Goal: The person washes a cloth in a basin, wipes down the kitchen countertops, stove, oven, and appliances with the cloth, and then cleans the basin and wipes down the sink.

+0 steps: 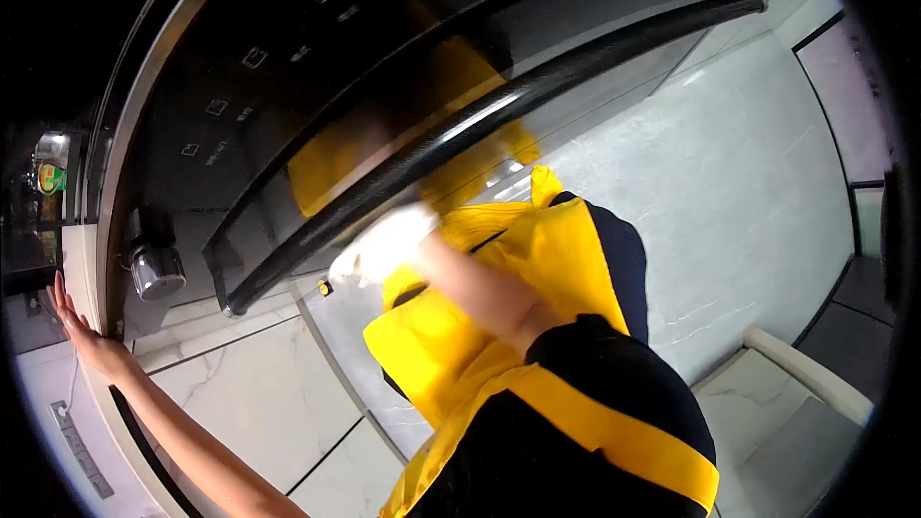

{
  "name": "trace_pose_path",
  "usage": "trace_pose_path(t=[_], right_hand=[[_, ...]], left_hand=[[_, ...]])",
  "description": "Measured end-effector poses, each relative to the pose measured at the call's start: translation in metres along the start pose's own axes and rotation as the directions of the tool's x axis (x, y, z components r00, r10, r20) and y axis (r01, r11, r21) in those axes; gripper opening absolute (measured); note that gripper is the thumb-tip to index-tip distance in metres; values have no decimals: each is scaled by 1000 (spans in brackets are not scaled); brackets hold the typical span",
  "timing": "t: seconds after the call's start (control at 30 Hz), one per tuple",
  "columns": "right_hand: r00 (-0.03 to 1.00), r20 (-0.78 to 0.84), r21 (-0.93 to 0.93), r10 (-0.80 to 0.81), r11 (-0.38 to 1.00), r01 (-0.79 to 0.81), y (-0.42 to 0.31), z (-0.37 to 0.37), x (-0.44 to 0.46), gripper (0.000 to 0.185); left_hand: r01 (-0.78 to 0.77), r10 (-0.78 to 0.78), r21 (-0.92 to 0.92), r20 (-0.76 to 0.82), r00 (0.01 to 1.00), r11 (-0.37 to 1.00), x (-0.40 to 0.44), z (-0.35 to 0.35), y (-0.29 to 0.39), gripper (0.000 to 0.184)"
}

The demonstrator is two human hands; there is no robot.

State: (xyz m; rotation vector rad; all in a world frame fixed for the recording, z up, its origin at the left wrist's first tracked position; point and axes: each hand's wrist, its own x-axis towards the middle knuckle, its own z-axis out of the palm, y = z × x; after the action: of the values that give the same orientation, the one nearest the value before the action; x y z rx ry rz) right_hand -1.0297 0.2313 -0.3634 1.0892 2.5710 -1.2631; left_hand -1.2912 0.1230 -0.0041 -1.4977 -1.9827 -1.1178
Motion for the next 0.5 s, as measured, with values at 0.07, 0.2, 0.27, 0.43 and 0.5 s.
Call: trace_pose_path(t=[0.07,0.2,0.27,0.43,0.5], right_hand=[[968,-249,80,37,997,-18,68,-39,-35,45],[647,-731,185,218,975,-120,213,-140,-105,40],[378,-866,286,327,945,-161,277,-187,-131,37],[-61,-881,473,470,878,-75,315,-221,-129,31],[-48,-918,397,394,913,-91,277,-200,-99,29]], left_hand=[[-7,8,50,-8,1000,999,4,-2,-6,55],[-173,172,-82,-10,985,982,9,3,-12,51],[-214,214,0,1,977,977,16,0,-24,50],[-162,153,-131,-76,985,978,14,6,-16,50],[-158,140,-179,-110,984,971,12,12,-11,50]])
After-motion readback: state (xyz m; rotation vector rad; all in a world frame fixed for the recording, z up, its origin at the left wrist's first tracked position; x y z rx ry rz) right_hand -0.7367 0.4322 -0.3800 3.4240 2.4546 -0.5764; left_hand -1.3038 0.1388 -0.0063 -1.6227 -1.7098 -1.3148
